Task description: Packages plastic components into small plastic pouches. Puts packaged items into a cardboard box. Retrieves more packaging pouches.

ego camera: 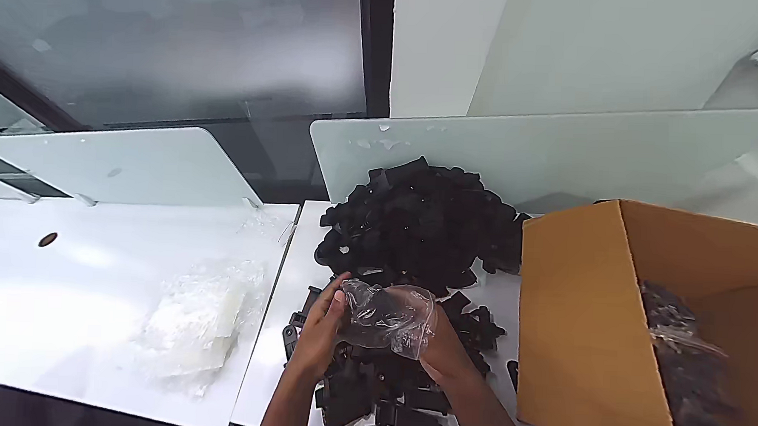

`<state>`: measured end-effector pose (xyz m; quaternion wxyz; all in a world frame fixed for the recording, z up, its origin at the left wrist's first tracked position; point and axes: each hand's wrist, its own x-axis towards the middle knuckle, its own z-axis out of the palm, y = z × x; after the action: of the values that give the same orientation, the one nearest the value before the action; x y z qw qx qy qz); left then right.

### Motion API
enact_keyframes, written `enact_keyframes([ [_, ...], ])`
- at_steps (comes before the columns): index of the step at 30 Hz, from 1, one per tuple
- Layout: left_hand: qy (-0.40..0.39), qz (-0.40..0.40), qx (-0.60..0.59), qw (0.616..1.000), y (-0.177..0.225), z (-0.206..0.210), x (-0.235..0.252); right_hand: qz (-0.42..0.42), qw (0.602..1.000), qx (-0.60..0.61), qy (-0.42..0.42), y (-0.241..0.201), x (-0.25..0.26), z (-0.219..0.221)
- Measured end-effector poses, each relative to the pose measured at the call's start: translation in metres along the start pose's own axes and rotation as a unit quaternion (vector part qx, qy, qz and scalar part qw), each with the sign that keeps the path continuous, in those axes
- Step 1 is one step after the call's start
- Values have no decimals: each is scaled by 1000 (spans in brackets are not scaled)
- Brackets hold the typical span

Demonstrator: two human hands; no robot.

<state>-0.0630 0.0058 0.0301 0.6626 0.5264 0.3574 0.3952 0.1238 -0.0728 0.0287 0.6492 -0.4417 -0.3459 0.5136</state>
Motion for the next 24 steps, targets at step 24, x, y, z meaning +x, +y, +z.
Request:
enact_keyframes([
  [24,46,-119,-244,961,-21,22,-2,-334,832,-431,105,-38,6,15],
])
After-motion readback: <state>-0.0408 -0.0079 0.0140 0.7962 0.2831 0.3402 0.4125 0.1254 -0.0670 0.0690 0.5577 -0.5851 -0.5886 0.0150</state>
